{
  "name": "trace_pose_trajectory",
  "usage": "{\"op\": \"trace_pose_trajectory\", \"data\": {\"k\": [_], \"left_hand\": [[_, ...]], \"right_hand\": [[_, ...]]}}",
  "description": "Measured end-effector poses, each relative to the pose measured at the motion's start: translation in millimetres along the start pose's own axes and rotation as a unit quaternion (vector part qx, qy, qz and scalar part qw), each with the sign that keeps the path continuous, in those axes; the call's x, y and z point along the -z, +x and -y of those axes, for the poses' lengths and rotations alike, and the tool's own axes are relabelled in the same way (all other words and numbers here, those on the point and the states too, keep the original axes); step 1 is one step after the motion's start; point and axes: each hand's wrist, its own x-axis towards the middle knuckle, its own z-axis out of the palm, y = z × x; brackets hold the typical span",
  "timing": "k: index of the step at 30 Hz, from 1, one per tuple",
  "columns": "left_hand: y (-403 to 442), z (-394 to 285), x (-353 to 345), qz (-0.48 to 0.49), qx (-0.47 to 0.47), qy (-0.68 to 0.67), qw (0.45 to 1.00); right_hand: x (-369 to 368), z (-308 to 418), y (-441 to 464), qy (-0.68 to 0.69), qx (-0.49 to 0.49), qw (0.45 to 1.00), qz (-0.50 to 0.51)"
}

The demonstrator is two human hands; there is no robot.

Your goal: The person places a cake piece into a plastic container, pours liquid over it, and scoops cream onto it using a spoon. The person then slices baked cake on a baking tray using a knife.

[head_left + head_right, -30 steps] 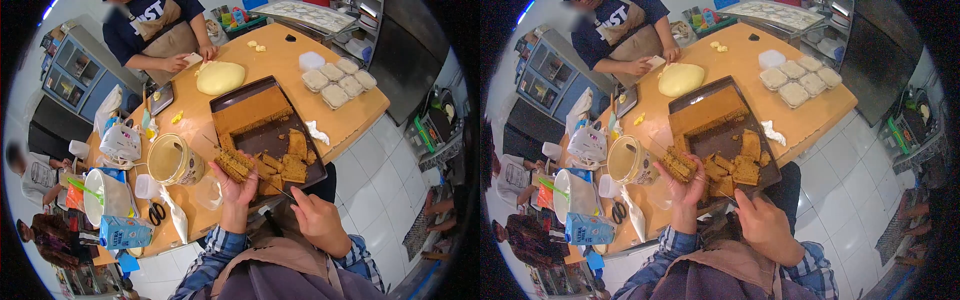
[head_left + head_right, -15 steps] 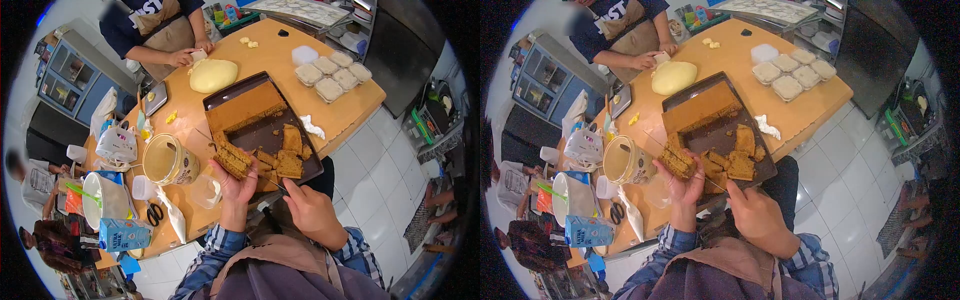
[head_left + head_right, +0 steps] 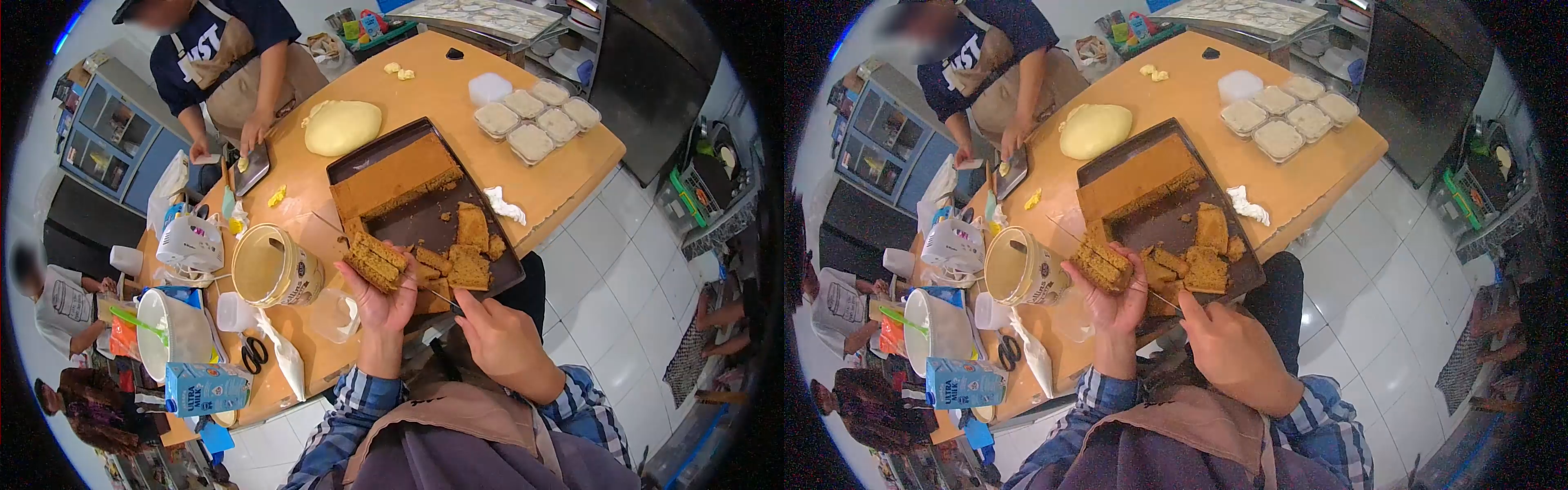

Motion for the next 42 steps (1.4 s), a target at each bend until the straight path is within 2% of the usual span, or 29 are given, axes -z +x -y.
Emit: {"op": "trace_pose_trajectory", "data": {"k": [16, 21, 27, 42], "left_hand": [[0, -4, -1, 0.022, 0.015, -0.011, 1.0], [-3, 5, -10, -0.014, -0.005, 0.002, 1.0], [-1, -1, -5, 0.011, 0.005, -0.001, 1.0], [-4, 5, 0, 0.022, 0.029, 0.02, 0.999]], "right_hand": [[0, -5, -6, -0.003, 0.014, 1.0, 0.001], [-7, -5, 0, -0.006, -0.008, 1.0, 0.014], [-7, -12, -9, 0.002, 0.022, 1.0, -0.003], [-9, -9, -1, -0.012, -0.017, 1.0, 0.024]]}}
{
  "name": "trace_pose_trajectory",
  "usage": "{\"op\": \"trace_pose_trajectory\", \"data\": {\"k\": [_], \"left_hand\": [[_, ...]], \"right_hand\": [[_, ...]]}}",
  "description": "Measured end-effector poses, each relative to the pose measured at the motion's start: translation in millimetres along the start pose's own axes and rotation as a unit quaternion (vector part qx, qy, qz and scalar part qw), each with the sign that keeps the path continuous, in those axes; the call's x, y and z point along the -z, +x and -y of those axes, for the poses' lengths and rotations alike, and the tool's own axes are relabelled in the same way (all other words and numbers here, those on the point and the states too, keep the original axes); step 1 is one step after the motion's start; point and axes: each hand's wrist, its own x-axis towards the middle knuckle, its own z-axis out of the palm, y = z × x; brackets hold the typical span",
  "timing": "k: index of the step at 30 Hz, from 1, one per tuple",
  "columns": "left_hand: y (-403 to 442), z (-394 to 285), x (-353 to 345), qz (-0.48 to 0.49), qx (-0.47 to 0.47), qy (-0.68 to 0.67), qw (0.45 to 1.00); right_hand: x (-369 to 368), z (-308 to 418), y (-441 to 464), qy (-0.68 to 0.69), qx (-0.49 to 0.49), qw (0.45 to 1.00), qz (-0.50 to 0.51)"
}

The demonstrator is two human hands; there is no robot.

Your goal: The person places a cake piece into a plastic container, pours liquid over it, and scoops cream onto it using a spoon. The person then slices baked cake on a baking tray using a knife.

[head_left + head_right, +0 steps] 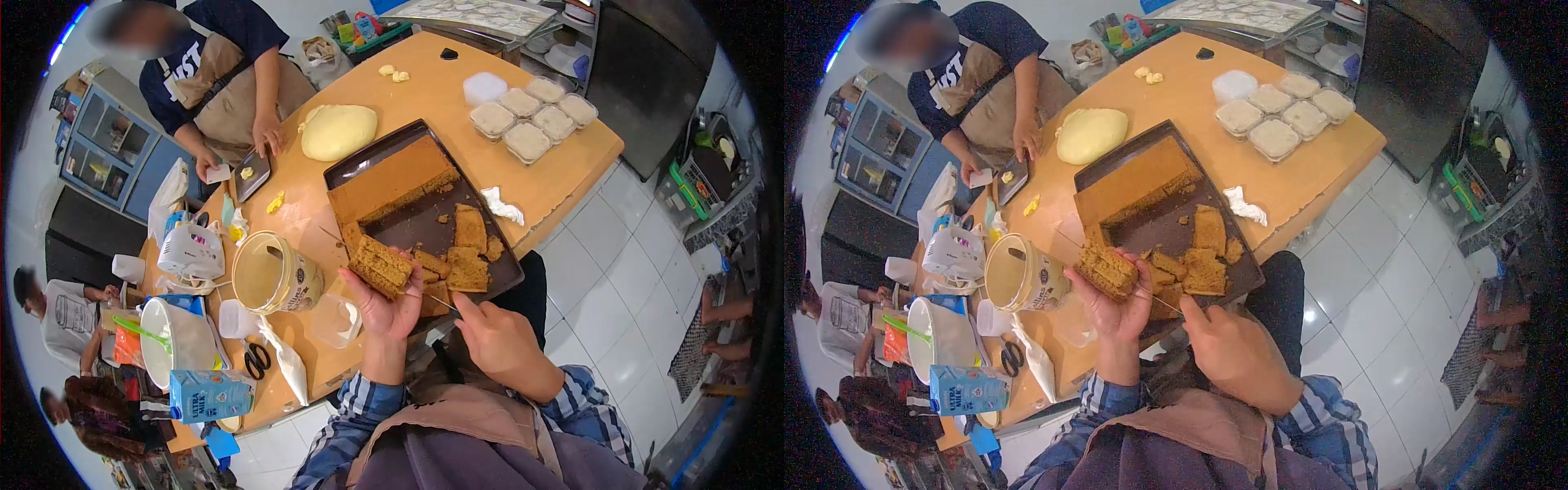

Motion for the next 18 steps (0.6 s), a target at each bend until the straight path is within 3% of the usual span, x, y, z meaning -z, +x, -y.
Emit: {"op": "trace_pose_trajectory", "data": {"k": [18], "left_hand": [[2.1, -5.3, -0.4, -0.031, -0.012, 0.023, 0.999]], "right_hand": [[5.4, 0.5, 2.7, -0.013, 0.009, 0.999, 0.036]]}}
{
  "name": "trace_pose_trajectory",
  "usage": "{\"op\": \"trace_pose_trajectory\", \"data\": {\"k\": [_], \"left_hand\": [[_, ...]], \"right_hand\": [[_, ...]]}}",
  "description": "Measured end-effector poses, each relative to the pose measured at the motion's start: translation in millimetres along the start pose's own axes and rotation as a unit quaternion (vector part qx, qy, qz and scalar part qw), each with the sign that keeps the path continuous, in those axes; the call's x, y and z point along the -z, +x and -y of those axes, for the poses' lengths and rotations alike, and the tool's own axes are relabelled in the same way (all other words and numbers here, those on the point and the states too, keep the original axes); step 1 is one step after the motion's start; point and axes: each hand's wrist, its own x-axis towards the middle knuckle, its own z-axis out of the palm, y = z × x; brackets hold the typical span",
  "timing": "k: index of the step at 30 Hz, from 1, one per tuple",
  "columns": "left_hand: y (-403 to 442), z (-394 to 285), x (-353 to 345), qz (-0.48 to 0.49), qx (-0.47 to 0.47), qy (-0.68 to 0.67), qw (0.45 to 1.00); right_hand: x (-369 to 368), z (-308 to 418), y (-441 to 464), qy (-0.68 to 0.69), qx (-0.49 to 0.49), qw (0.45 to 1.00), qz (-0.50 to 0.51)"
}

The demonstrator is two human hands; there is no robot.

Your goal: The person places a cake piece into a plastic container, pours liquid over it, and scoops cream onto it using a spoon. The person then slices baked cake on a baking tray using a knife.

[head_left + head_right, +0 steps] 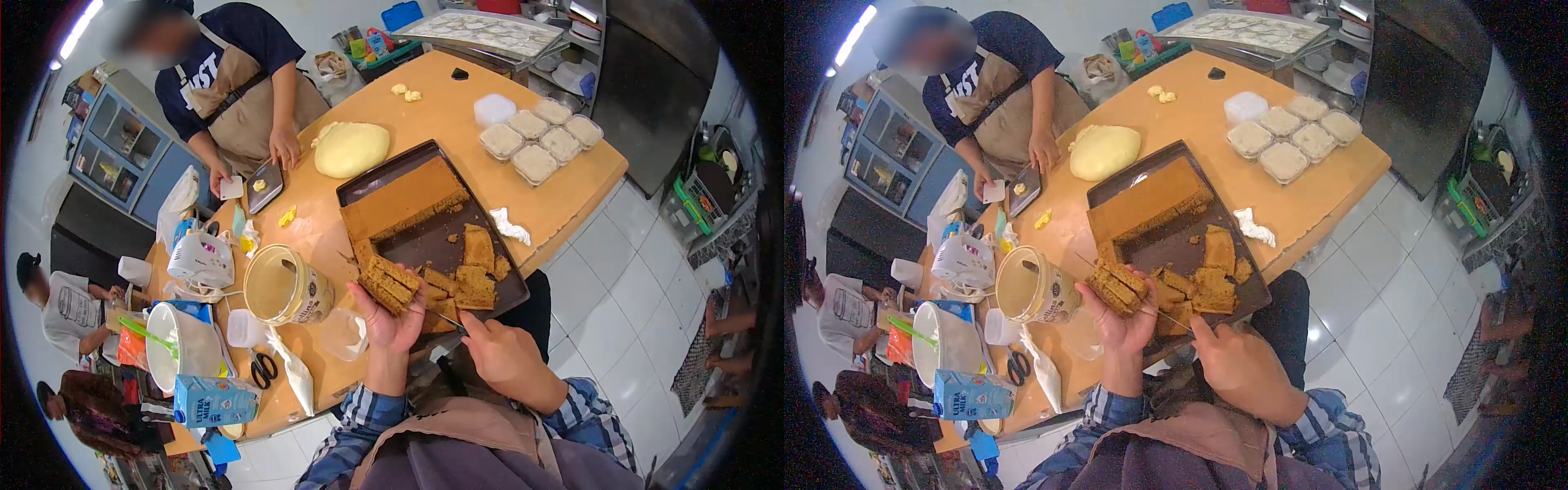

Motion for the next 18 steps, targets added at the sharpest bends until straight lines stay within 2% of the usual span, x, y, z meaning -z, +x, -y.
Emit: {"op": "trace_pose_trajectory", "data": {"k": [9, 16, 18], "left_hand": [[1, -3, -4, -0.04, 0.0, 0.002, 0.999], [2, -10, -2, -0.052, -0.002, 0.031, 0.998], [6, -14, 2, -0.084, -0.006, 0.042, 0.996]], "right_hand": [[-5, 0, 8, -0.015, 0.002, 1.0, -0.004], [-2, 0, 9, 0.027, 0.005, 0.997, -0.071], [1, -1, 7, 0.047, -0.002, 0.995, -0.088]]}}
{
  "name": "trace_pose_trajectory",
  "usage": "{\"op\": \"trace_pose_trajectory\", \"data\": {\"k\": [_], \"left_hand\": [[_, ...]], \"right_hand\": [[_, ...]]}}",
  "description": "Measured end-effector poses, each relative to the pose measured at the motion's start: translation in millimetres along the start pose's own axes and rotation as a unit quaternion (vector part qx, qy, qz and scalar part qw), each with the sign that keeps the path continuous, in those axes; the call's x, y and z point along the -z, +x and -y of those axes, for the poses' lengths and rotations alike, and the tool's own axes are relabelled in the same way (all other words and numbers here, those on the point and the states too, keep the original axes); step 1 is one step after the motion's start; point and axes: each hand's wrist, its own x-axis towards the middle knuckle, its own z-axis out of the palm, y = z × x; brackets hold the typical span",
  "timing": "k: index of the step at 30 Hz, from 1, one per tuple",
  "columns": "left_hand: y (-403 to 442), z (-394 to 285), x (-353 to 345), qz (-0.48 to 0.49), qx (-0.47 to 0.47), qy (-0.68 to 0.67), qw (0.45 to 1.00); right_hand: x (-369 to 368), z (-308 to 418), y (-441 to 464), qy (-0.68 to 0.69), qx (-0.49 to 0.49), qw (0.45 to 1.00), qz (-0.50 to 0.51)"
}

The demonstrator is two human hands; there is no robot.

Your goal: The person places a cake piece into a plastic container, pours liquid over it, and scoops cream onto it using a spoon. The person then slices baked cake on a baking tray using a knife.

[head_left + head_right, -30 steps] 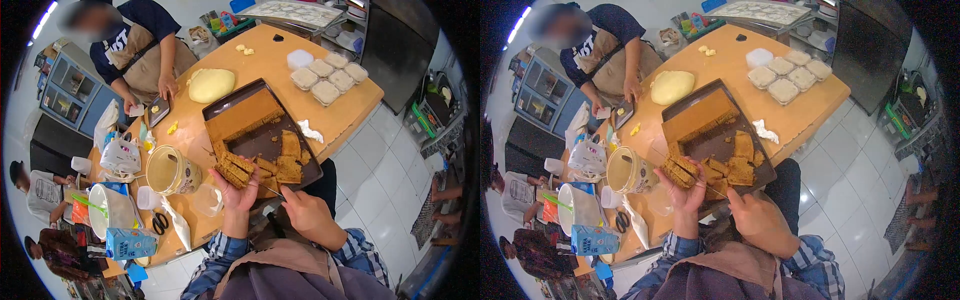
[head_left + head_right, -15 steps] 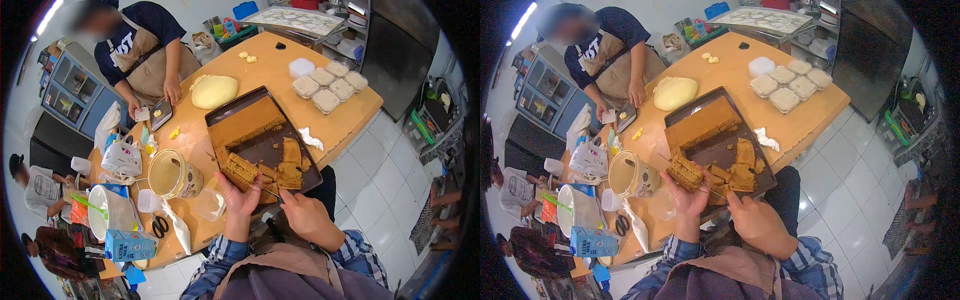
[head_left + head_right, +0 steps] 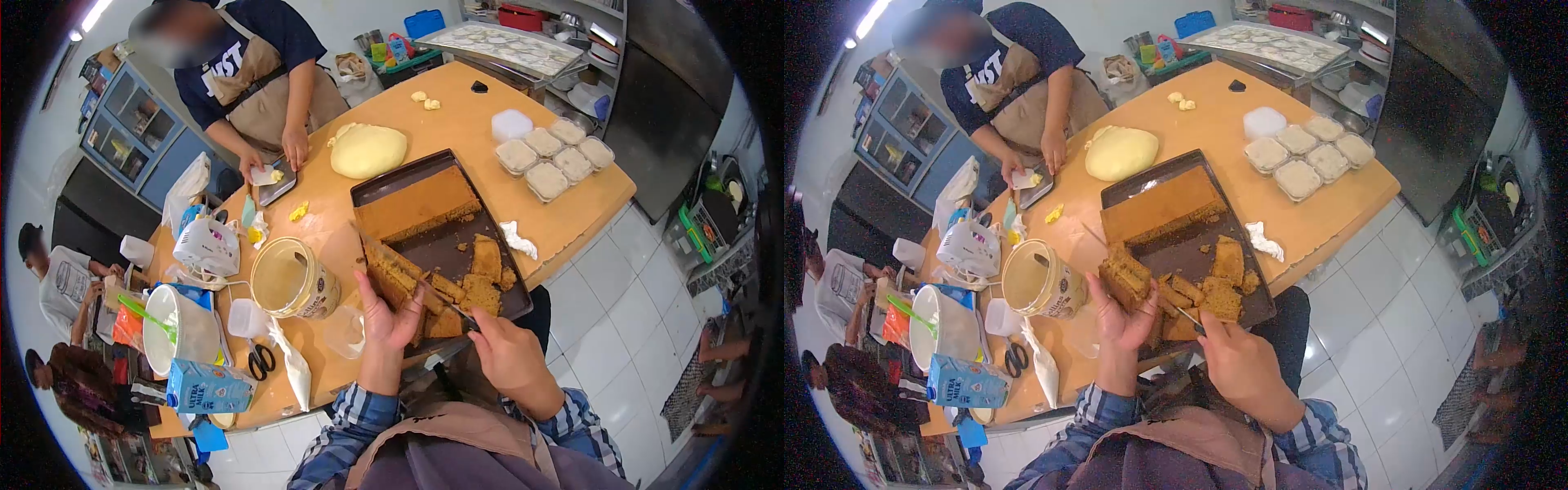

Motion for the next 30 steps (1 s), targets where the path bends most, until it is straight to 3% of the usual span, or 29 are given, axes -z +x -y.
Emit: {"op": "trace_pose_trajectory", "data": {"k": [4, 9, 15, 19, 24, 30], "left_hand": [[1, -6, -25, -0.1, -0.02, 0.118, 0.988], [24, -16, -20, -0.017, 0.062, 0.212, 0.975], [41, -4, -30, 0.012, 0.105, 0.368, 0.924], [40, 5, -44, -0.013, 0.073, 0.517, 0.853], [44, 5, -38, 0.009, 0.008, 0.701, 0.713], [29, -13, -37, -0.012, -0.003, 0.651, 0.759]], "right_hand": [[10, -10, -5, 0.016, -0.005, 0.997, -0.081], [24, -27, -9, 0.012, -0.064, 0.988, -0.14], [32, -39, -16, -0.005, -0.113, 0.982, -0.153], [34, -40, -19, 0.006, -0.119, 0.981, -0.155], [35, -36, -18, 0.022, -0.137, 0.978, -0.154], [36, -43, -18, 0.007, -0.145, 0.977, -0.154]]}}
